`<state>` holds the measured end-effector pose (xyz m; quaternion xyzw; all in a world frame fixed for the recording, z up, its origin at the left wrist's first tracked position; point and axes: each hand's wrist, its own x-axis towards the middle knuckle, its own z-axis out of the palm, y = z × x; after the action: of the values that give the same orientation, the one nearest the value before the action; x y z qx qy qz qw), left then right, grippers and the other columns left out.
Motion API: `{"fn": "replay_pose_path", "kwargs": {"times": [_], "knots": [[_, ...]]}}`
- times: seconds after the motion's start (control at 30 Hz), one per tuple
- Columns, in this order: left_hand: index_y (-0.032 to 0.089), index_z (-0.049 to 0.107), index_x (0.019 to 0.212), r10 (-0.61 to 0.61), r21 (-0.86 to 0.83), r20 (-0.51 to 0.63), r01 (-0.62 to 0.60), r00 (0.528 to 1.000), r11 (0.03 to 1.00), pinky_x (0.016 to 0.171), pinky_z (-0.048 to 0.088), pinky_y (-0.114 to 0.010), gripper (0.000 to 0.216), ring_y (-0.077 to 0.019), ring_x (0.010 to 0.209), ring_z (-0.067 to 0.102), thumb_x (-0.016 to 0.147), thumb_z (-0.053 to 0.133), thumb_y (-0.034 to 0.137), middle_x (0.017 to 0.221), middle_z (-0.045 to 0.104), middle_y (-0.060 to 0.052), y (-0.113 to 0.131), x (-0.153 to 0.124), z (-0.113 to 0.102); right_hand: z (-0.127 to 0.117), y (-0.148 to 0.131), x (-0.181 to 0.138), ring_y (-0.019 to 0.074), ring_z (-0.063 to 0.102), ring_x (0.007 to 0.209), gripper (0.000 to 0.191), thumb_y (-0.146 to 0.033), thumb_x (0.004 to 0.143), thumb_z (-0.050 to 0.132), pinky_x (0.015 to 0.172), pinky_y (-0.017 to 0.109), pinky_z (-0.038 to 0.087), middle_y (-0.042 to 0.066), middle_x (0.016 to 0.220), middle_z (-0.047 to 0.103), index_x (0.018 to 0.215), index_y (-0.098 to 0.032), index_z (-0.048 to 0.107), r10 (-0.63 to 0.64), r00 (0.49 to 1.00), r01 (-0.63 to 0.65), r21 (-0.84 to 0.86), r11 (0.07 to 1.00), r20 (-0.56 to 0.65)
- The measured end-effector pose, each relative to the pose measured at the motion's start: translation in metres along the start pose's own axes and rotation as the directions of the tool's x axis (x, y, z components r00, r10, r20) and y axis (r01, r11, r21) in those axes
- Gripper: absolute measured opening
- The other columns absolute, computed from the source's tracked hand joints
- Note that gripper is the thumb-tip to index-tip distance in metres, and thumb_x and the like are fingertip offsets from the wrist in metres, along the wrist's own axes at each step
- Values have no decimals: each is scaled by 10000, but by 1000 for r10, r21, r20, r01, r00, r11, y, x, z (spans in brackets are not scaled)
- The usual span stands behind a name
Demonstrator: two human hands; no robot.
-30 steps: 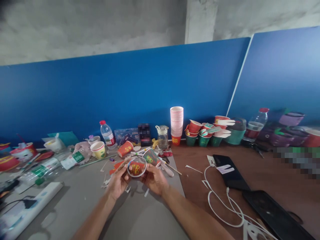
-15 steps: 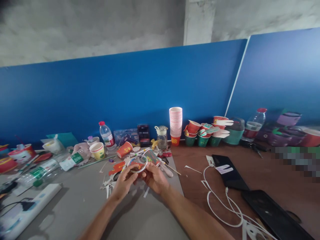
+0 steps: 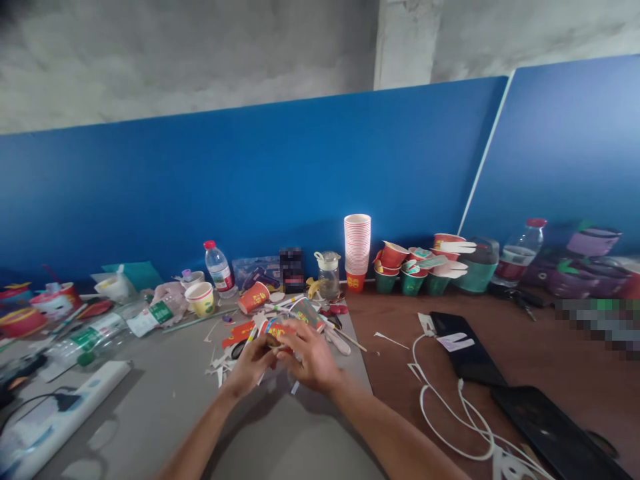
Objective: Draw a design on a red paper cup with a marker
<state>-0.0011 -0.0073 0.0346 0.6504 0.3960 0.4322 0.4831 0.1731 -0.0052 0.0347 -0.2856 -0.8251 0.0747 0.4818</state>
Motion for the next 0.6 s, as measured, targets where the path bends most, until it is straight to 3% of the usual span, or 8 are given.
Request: {"fn": "replay_pose_path", "kwargs": {"times": [0.1, 0.17, 0.43, 0.6], "knots": [[162, 553, 699, 26, 58, -20, -25, 999, 998, 525, 344, -213, 229, -88, 531, 439, 732, 610, 381, 588, 484, 45, 1, 1, -3, 5, 4, -1, 187, 567, 821, 152, -236, 867, 474, 735, 315, 449, 78, 863, 618, 879, -185, 616, 15, 1000, -14, -32, 999, 21], [163, 557, 704, 29, 67, -28, -27, 999, 997, 532, 352, -212, 212, -90, 535, 448, 722, 618, 365, 588, 490, 45, 3, 1, -6, 7, 5, -1, 172, 566, 755, 180, -236, 880, 455, 691, 290, 445, 64, 789, 619, 827, -179, 617, 46, 998, -45, -10, 999, 32], [184, 565, 903, -9, -106, -130, -5, 991, 994, 551, 398, -195, 302, -88, 593, 472, 665, 687, 323, 699, 525, 40, 14, 0, -12, 11, -10, 2, 156, 579, 784, 270, -115, 849, 377, 706, 259, 443, 59, 859, 649, 959, -181, 615, 131, 985, -154, 216, 964, 113], [187, 553, 1005, -48, -297, -113, 13, 992, 955, 554, 395, -186, 399, -73, 585, 480, 658, 716, 299, 713, 540, 42, 7, 1, -14, 22, -16, -2, 134, 536, 635, 284, -41, 747, 396, 609, 240, 418, 2, 691, 601, 815, -194, 626, 306, 942, -335, 321, 886, 139]]}}
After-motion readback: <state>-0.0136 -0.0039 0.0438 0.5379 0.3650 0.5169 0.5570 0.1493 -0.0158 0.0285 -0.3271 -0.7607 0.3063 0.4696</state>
